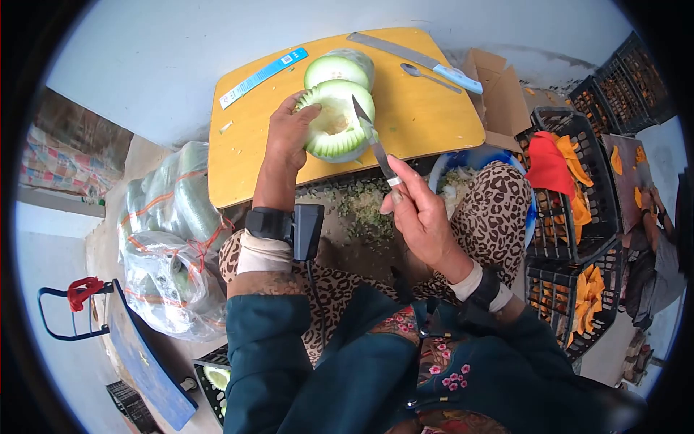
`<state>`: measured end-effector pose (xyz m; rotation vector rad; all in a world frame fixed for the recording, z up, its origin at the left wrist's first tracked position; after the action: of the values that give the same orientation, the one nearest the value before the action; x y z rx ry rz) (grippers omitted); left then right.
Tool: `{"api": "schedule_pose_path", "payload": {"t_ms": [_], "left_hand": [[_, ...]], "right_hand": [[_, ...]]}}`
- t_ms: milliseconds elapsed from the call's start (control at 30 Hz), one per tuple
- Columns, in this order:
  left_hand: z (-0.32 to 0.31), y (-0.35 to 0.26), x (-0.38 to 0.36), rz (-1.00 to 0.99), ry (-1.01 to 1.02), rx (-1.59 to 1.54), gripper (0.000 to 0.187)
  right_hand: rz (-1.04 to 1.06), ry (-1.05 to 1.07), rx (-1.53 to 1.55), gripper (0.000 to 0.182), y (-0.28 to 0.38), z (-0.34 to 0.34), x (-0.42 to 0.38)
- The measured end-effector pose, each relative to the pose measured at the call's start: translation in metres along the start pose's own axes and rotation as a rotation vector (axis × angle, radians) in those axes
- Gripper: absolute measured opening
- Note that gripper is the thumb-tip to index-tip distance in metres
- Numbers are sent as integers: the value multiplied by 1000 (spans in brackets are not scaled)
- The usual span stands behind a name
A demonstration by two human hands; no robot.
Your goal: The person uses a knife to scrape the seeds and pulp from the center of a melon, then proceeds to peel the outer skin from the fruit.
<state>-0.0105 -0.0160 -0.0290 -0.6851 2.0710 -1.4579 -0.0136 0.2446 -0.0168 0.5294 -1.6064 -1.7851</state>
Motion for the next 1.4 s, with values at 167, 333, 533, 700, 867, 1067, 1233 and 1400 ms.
{"api": "schedule_pose_path", "payload": {"t_ms": [167,333,533,700,867,1067,1233,1400], "left_hand": [[-3,-5,-5,6,-6,18,34],[-3,-5,-5,16,-3,13,34],[-3,-5,-4,13,2,25,34],[-2,-3,-3,16,4,19,35],[-1,-3,-2,19,9,19,35],[-2,-4,-4,17,5,14,34],[-2,-4,-3,10,8,12,34],[-1,-3,-1,3,9,26,34]], "right_hand": [[9,-6,-10,46,2,-3,8],[20,-10,-45,47,-3,-4,13],[40,-9,-62,48,-3,-4,13],[55,-12,-84,49,-4,-4,13],[81,-23,-81,49,-4,-4,14],[85,-19,-88,49,-4,-4,13],[95,-14,-105,49,-3,-4,13],[133,-49,-129,48,-3,-8,15]]}}
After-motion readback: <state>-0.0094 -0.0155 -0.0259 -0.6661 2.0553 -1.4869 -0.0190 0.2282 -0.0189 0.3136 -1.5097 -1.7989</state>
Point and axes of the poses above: each hand's wrist, its own x-axis towards the middle knuckle, its own z-axis out of the back of the hand, y = z × x, the point moved 2 cm from there along x, towards the middle knuckle, and after that the axes turned 2 degrees about -z, right-handed, at the moved point
